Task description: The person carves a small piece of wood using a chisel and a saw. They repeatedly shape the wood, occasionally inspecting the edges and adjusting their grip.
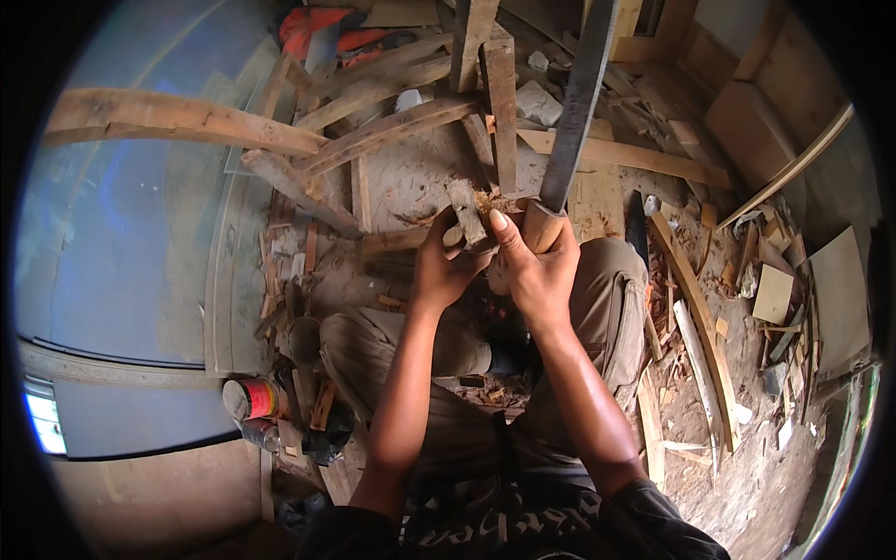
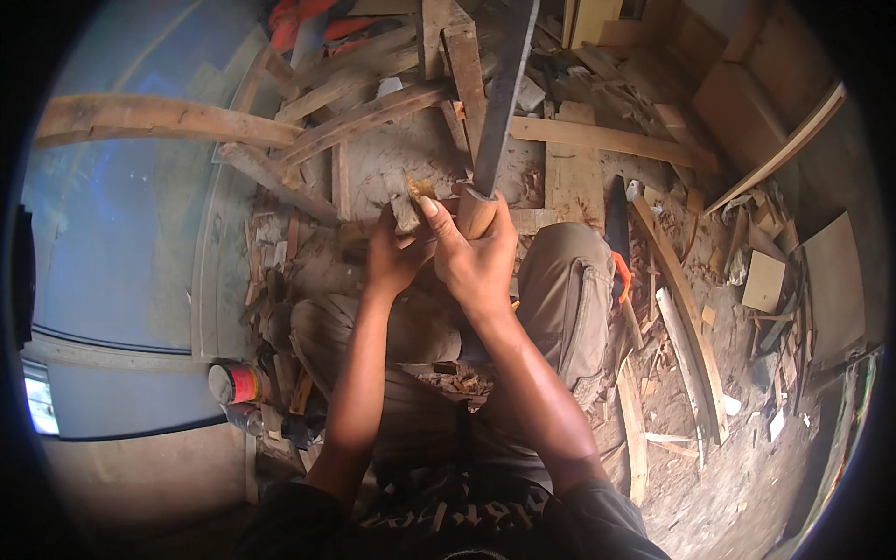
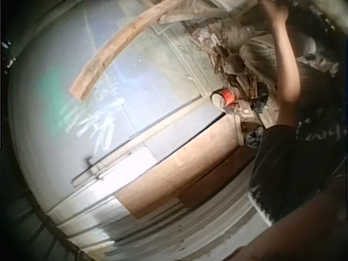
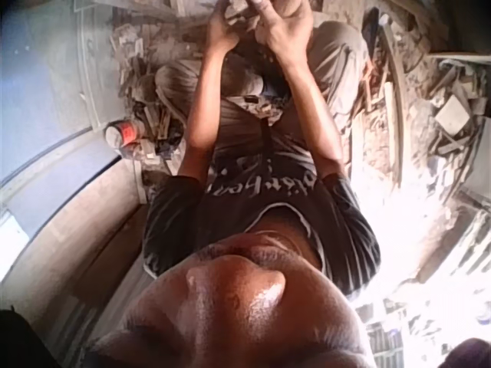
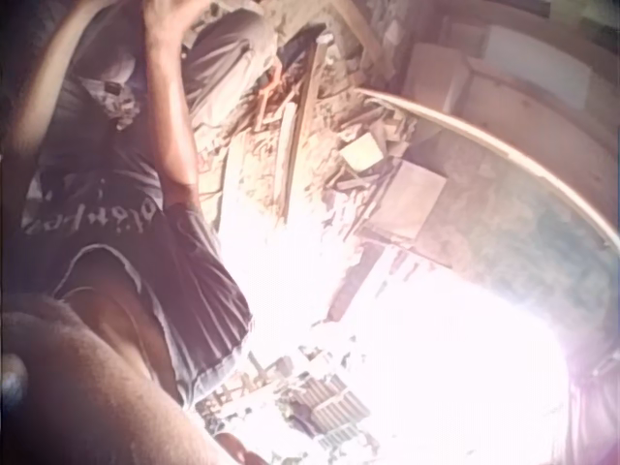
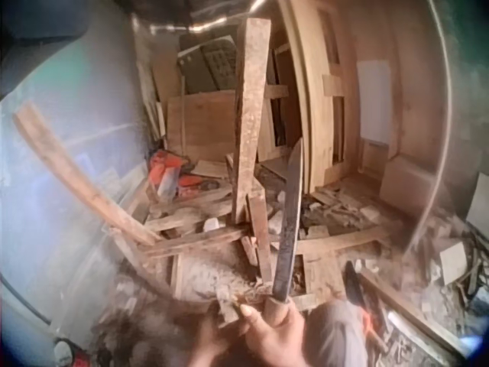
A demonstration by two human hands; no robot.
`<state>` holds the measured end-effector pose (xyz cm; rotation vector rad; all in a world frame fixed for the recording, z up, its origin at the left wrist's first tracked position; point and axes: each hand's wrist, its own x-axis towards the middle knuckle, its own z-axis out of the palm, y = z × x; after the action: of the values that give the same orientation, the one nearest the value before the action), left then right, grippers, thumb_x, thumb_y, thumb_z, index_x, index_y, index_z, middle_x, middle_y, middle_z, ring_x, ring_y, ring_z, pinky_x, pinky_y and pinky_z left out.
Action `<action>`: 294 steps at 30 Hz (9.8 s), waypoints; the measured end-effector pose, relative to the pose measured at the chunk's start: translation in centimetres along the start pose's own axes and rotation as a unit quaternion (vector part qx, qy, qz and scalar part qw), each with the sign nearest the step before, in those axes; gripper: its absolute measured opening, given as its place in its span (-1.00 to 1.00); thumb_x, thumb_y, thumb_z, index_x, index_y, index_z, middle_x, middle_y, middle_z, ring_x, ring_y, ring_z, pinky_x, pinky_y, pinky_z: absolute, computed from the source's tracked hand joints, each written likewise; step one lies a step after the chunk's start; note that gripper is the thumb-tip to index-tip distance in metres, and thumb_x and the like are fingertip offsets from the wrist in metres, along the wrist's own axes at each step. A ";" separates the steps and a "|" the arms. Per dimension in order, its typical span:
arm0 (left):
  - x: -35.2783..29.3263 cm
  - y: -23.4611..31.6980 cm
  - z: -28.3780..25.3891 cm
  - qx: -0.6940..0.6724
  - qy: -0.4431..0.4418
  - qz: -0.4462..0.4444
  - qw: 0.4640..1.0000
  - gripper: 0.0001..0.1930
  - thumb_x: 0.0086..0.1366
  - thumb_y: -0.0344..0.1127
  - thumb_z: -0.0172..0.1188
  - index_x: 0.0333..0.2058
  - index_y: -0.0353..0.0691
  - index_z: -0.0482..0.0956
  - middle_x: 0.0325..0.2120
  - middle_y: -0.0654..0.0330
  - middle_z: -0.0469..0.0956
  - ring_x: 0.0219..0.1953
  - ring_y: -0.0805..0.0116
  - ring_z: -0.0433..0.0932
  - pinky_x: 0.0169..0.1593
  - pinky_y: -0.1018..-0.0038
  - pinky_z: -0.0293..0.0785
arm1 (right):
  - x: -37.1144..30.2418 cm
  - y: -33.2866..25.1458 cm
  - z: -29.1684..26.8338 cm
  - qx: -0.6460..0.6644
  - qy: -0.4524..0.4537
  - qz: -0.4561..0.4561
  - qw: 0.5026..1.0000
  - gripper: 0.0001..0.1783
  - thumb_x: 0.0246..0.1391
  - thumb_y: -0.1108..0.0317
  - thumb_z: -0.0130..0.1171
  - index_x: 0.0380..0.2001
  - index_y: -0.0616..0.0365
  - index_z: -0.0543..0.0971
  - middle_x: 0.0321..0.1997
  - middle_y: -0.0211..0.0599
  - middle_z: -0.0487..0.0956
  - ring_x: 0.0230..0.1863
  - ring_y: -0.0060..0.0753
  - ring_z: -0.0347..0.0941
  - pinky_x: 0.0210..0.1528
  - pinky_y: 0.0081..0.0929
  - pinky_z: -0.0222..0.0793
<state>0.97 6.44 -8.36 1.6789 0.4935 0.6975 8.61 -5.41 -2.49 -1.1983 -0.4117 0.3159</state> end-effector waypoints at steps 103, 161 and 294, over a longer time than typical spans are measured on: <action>-1.9 -2.4 1.0 0.167 0.012 0.072 0.983 -0.15 0.05 -0.25 0.52 0.28 -0.40 0.33 0.16 -0.23 0.47 0.21 -0.17 0.47 0.25 0.17 0.43 | -3.7 -2.9 -6.3 -0.155 -0.245 0.198 0.936 -0.73 0.25 0.31 0.24 -0.33 0.35 0.51 -0.58 -0.43 0.49 -0.53 -0.54 0.42 -0.42 -0.39 0.40; -5.6 8.0 -0.6 -0.135 0.130 -0.070 0.980 -0.60 0.34 -0.36 0.37 0.07 -0.41 0.52 -0.18 0.15 0.64 -0.15 0.50 0.58 -0.08 0.51 0.59 | -6.0 -2.3 -4.5 -0.021 -0.245 0.318 0.916 -0.73 0.30 0.31 0.25 -0.41 0.19 0.43 -0.66 -0.49 0.33 -0.67 -0.64 0.18 -0.61 -0.47 0.17; -12.8 6.2 -4.7 -0.214 0.232 -0.163 0.935 -0.82 0.42 -0.28 0.22 -0.09 -0.16 0.49 -0.12 0.23 0.57 -0.05 0.36 0.59 -0.02 0.12 0.68 | -10.3 -4.3 -2.5 -0.279 -0.321 0.061 0.903 -0.65 0.31 0.24 0.21 -0.18 0.40 0.46 -0.60 -0.02 0.60 -0.54 0.07 0.63 -0.51 -0.19 0.49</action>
<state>-11.87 0.08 -4.06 0.9885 0.8626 0.8827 0.75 -13.51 -0.59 -1.6739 -1.0569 0.7447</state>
